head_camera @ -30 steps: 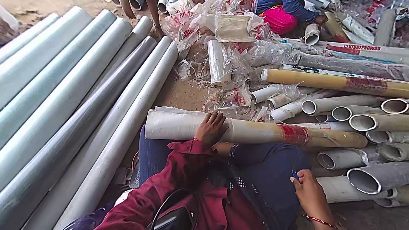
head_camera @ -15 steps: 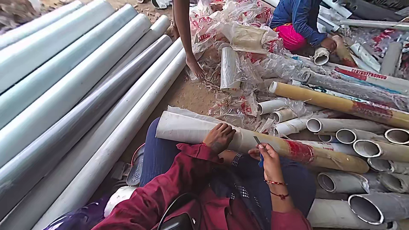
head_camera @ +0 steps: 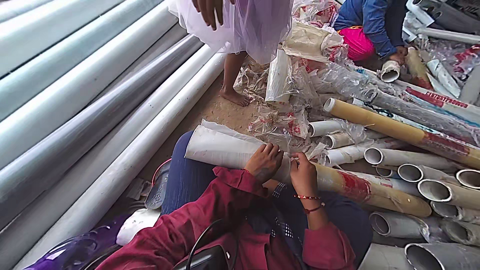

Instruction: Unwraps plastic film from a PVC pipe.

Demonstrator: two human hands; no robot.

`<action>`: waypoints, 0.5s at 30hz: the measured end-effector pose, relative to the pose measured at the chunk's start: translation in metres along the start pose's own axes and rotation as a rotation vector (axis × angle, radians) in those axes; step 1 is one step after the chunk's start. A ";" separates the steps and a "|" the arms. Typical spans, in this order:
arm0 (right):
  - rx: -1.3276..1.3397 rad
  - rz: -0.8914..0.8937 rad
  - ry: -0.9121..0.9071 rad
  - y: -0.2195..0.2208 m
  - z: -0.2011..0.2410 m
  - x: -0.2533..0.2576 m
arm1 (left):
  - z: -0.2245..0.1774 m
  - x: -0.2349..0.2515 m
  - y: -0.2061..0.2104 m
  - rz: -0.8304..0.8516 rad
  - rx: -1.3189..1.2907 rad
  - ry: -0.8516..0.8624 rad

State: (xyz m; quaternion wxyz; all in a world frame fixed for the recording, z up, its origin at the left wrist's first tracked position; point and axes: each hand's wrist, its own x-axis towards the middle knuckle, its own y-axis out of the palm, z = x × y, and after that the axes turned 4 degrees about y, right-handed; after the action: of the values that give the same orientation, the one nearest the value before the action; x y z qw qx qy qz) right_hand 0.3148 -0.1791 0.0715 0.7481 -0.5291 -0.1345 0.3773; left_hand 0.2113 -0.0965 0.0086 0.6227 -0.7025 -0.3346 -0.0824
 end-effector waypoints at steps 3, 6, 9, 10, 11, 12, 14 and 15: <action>-0.137 0.086 0.089 -0.006 0.010 0.002 | 0.003 -0.003 0.000 -0.023 0.004 0.045; -0.276 0.182 0.161 -0.017 0.022 0.006 | 0.006 -0.007 0.003 -0.084 0.003 0.116; -0.357 0.278 0.177 -0.023 0.027 0.011 | 0.008 -0.010 0.004 -0.126 0.007 0.171; -0.367 0.303 0.171 -0.023 0.027 0.013 | 0.008 -0.010 0.004 -0.129 0.009 0.179; -0.365 0.313 0.158 -0.022 0.026 0.014 | 0.008 -0.010 0.004 -0.132 0.010 0.184; -0.355 0.319 0.145 -0.022 0.025 0.016 | 0.008 -0.010 0.004 -0.132 0.013 0.184; -0.332 0.343 0.121 -0.022 0.021 0.020 | 0.008 -0.010 0.003 -0.124 0.008 0.174; -0.317 0.362 0.111 -0.023 0.020 0.022 | 0.007 -0.010 0.003 -0.113 0.002 0.163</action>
State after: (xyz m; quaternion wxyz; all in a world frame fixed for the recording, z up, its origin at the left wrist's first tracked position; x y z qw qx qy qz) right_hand 0.3277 -0.1537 0.0959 0.5821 -0.6753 -0.0539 0.4497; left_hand 0.2030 -0.0934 -0.0008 0.6429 -0.6728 -0.3220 -0.1741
